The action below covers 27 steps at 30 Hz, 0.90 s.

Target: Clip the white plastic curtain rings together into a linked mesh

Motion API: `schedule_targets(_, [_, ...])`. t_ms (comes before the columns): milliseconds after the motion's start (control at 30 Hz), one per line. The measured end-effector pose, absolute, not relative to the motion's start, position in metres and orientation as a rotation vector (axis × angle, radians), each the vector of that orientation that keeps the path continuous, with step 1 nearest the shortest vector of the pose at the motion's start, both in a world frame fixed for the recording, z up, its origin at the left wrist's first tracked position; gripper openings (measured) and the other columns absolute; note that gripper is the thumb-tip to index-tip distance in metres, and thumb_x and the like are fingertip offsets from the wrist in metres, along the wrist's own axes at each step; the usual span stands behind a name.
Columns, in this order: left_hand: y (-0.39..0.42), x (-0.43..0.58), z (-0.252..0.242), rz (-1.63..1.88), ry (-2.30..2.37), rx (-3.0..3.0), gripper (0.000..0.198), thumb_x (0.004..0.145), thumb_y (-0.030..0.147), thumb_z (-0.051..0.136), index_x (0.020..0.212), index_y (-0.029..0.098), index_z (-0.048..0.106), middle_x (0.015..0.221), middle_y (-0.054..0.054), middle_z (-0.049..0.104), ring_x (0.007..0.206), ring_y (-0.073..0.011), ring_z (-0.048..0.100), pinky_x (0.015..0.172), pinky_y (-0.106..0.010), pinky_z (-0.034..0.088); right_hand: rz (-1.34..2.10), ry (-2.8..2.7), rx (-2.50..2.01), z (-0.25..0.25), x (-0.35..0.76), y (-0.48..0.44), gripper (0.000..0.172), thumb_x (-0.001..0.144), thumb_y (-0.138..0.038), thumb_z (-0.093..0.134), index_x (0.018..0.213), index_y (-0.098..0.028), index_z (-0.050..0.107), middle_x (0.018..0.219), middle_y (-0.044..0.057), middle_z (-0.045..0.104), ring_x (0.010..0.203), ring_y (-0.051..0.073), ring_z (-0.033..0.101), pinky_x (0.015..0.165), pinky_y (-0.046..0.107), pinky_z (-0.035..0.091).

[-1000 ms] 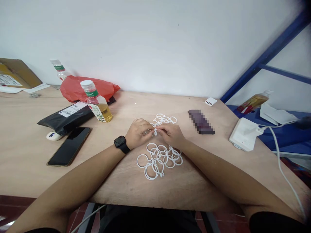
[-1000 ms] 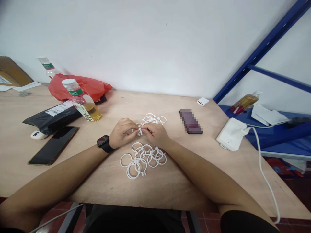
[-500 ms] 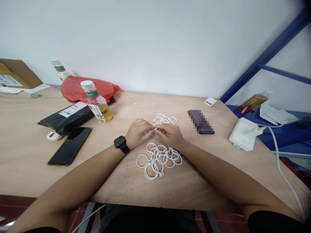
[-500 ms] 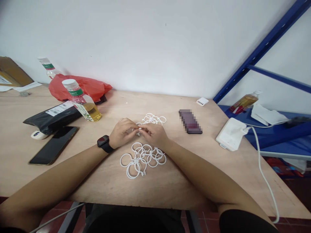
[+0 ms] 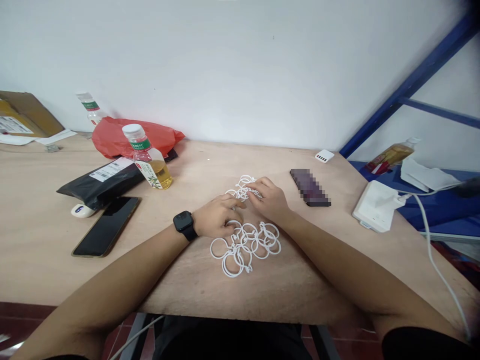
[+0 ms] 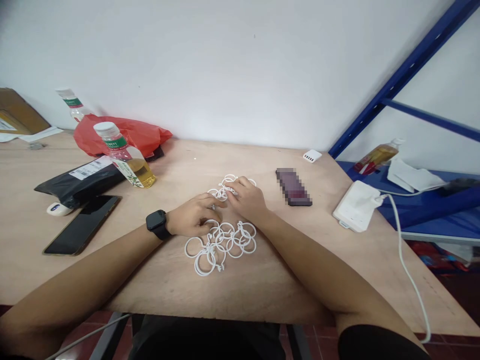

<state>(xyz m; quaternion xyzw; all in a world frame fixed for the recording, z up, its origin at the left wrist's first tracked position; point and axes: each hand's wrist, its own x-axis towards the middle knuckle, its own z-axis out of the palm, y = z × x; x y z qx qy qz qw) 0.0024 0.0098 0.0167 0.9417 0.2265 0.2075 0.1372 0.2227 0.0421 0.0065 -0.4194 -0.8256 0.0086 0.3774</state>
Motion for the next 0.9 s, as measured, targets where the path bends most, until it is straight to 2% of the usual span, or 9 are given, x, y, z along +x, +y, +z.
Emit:
schedule_targets(100, [0.01,0.003,0.014,0.6,0.701,2.715,0.011,0.074,0.02,0.066,0.082,0.022,0.073,0.121,-0.006,0.063,0.109,-0.0255,0.058,0.099,-0.041,0.046,0.015,-2.124,-0.999,0.007,0.22,0.04,0.016,0.09,-0.022,0.058,0.101,-0.023,0.071,0.096,0.005,0.068,0.089,0.018,0.066,0.079,0.029,0.053])
schedule_targets(200, [0.012,0.003,0.014,0.727,0.707,2.675,0.007,0.076,0.019,0.063,0.078,0.02,0.069,0.111,-0.006,0.068,0.101,-0.022,0.061,0.094,-0.038,0.047,0.023,-2.11,-0.926,0.007,0.22,0.04,0.014,0.09,-0.021,0.059,0.097,-0.023,0.07,0.093,0.005,0.069,0.088,0.018,0.066,0.077,0.03,0.053])
schedule_targets(467, [0.016,0.0,0.015,1.292,1.055,2.441,0.009,0.088,0.023,0.059,0.088,0.019,0.067,0.091,-0.004,0.071,0.087,-0.0183,0.063,0.085,-0.037,0.047,0.1,-2.157,-0.574,0.01,0.22,0.034,0.016,0.087,-0.018,0.057,0.1,-0.022,0.067,0.09,0.005,0.071,0.08,0.016,0.066,0.07,0.029,0.055])
schedule_targets(667, [0.016,0.002,0.014,1.328,1.187,2.367,0.011,0.089,0.025,0.059,0.086,0.019,0.068,0.086,-0.004,0.072,0.083,-0.0186,0.062,0.081,-0.037,0.047,0.072,-2.206,-0.512,0.012,0.216,0.03,0.018,0.084,-0.028,0.066,0.1,-0.021,0.067,0.091,0.006,0.072,0.08,0.017,0.068,0.068,0.028,0.055])
schedule_targets(800, [0.017,0.003,0.012,1.316,1.171,2.37,0.011,0.089,0.025,0.059,0.087,0.019,0.068,0.087,-0.004,0.072,0.083,-0.0184,0.063,0.08,-0.036,0.047,0.042,-2.156,-0.491,0.01,0.214,0.03,0.011,0.085,-0.021,0.064,0.096,-0.021,0.067,0.088,0.005,0.073,0.076,0.015,0.068,0.067,0.026,0.055])
schedule_targets(900, [0.015,0.003,0.014,1.343,1.143,2.401,0.014,0.09,0.026,0.06,0.098,0.019,0.069,0.095,-0.005,0.071,0.089,-0.0188,0.063,0.084,-0.037,0.047,0.03,-2.136,-0.505,0.01,0.213,0.03,0.01,0.087,-0.018,0.062,0.095,-0.021,0.067,0.087,0.005,0.074,0.074,0.015,0.068,0.066,0.026,0.056])
